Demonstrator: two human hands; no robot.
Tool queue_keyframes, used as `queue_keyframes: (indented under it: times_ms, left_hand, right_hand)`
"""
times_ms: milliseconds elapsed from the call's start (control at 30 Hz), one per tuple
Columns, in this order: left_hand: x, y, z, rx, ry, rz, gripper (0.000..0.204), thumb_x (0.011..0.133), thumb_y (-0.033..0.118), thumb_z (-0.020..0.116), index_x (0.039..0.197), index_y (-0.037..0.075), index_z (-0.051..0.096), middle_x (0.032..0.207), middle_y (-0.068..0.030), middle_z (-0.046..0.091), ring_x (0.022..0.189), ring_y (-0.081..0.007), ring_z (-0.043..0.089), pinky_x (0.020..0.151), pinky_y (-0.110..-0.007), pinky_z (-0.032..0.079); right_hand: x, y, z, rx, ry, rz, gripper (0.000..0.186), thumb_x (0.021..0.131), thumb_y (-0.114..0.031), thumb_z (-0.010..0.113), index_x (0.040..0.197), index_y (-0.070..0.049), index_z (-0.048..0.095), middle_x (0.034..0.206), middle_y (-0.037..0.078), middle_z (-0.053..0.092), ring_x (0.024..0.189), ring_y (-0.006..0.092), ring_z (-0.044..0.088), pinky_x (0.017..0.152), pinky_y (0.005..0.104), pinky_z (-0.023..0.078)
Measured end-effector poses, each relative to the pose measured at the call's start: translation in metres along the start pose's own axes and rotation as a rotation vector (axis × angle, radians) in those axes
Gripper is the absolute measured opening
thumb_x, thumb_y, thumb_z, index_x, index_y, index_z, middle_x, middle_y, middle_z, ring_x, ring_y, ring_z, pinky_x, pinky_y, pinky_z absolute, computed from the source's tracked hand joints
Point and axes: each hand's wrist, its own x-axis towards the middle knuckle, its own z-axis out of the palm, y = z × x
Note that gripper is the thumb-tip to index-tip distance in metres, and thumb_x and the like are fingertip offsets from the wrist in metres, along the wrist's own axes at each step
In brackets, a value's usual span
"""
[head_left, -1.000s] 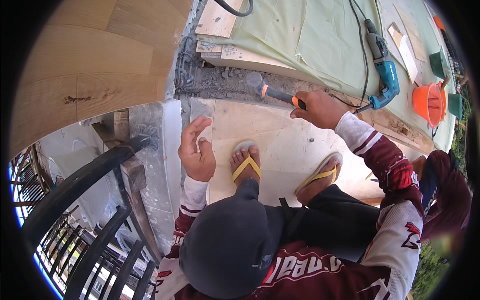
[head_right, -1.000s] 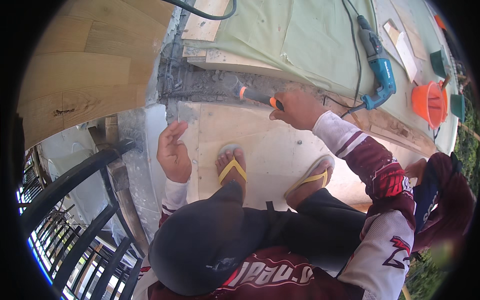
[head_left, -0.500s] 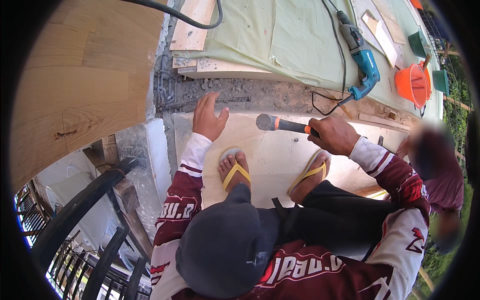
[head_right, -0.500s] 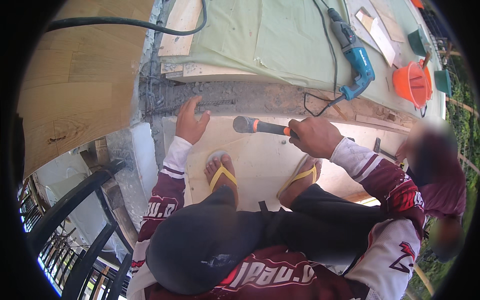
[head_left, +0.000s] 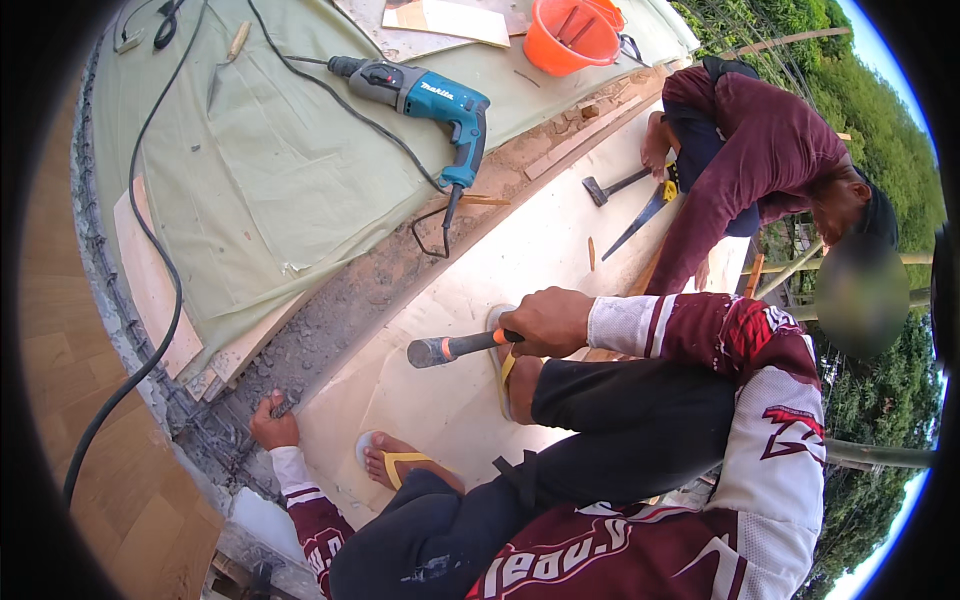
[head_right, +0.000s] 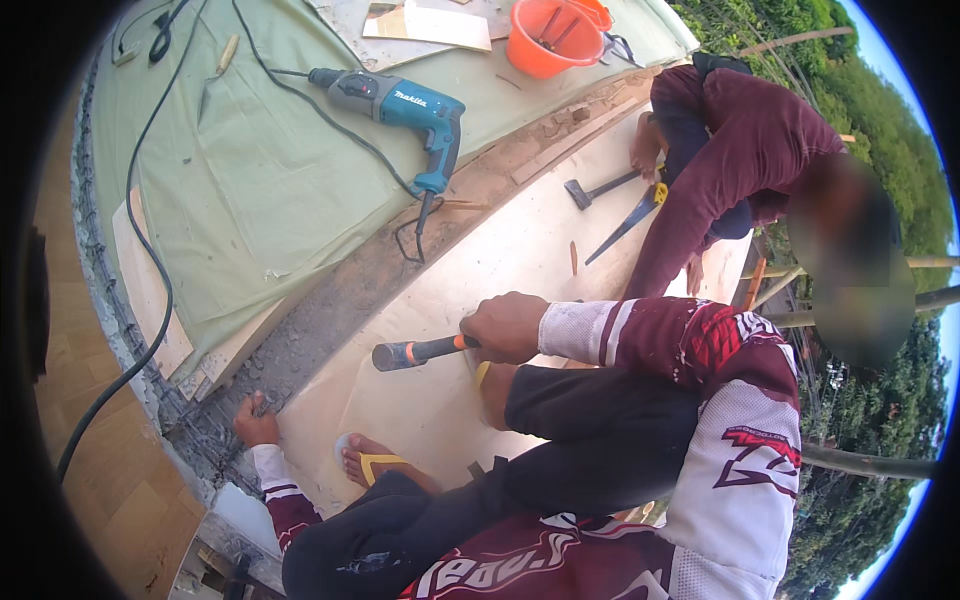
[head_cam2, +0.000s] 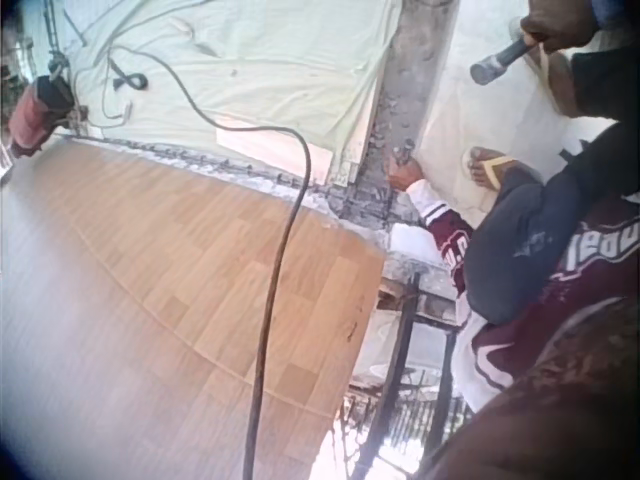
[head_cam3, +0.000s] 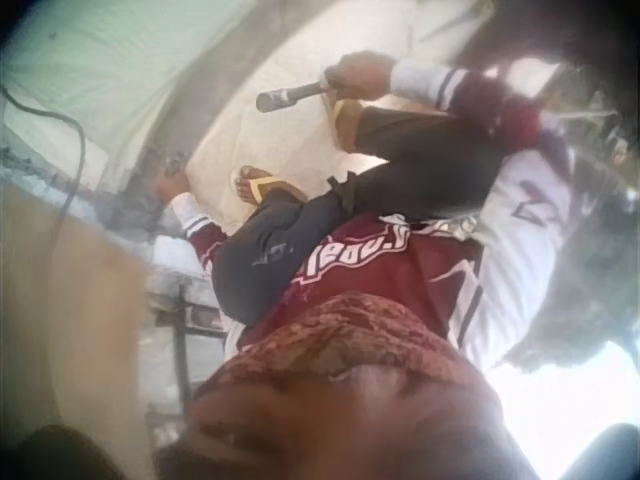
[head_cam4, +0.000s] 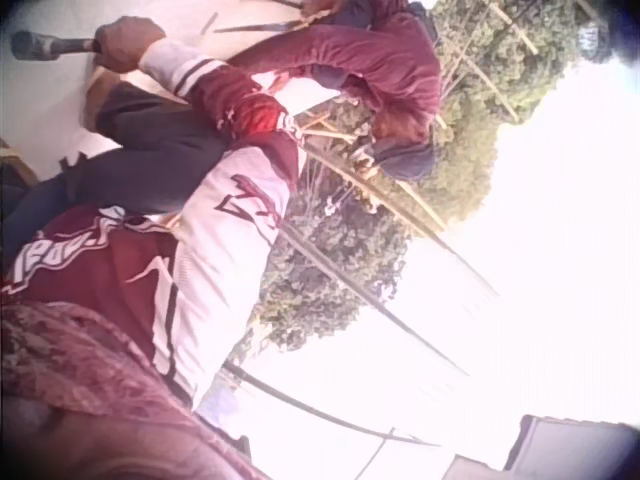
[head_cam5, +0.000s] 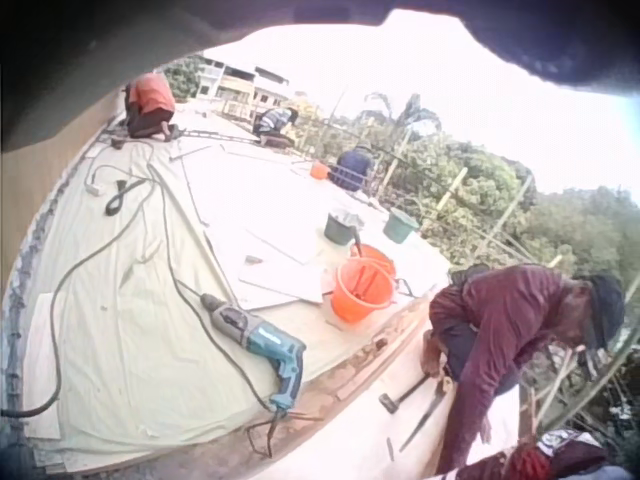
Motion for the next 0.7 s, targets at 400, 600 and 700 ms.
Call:
queue_keyframes:
  times_ms: [400, 600, 700]
  left_hand:
    - [0.010, 0.019, -0.017, 0.125, -0.031, 0.147, 0.035, 0.091, 0.029, 0.063, 0.065, 0.007, 0.058, 0.064, -0.0201, 0.062, 0.061, -0.0442, 0.061, 0.056, -0.054, 0.047]
    - [-0.006, 0.022, -0.039, -0.030, 0.058, 0.127, 0.025, 0.083, 0.017, 0.072, 0.063, 0.009, 0.058, 0.062, -0.0161, 0.062, 0.058, -0.0388, 0.062, 0.055, -0.047, 0.046]
    - [0.014, 0.032, -0.036, -0.003, 0.079, 0.093, 0.025, 0.081, 0.016, 0.072, 0.062, 0.008, 0.058, 0.059, -0.0154, 0.060, 0.053, -0.0380, 0.060, 0.052, -0.048, 0.045]
  right_hand:
    - [0.010, -0.007, 0.009, 0.180, 0.042, -0.095, 0.037, 0.090, -0.029, 0.068, 0.111, 0.000, 0.060, 0.081, 0.024, 0.066, 0.079, 0.0438, 0.066, 0.071, 0.0531, 0.051]
    - [0.025, -0.034, -0.015, 0.283, 0.047, 0.033, 0.031, 0.085, -0.020, 0.075, 0.093, 0.005, 0.061, 0.068, 0.024, 0.059, 0.062, 0.0406, 0.060, 0.059, 0.0451, 0.045]
    - [0.032, -0.039, -0.018, 0.244, 0.094, 0.024, 0.032, 0.085, -0.020, 0.075, 0.093, 0.006, 0.060, 0.067, 0.022, 0.058, 0.058, 0.0354, 0.057, 0.058, 0.0419, 0.044]
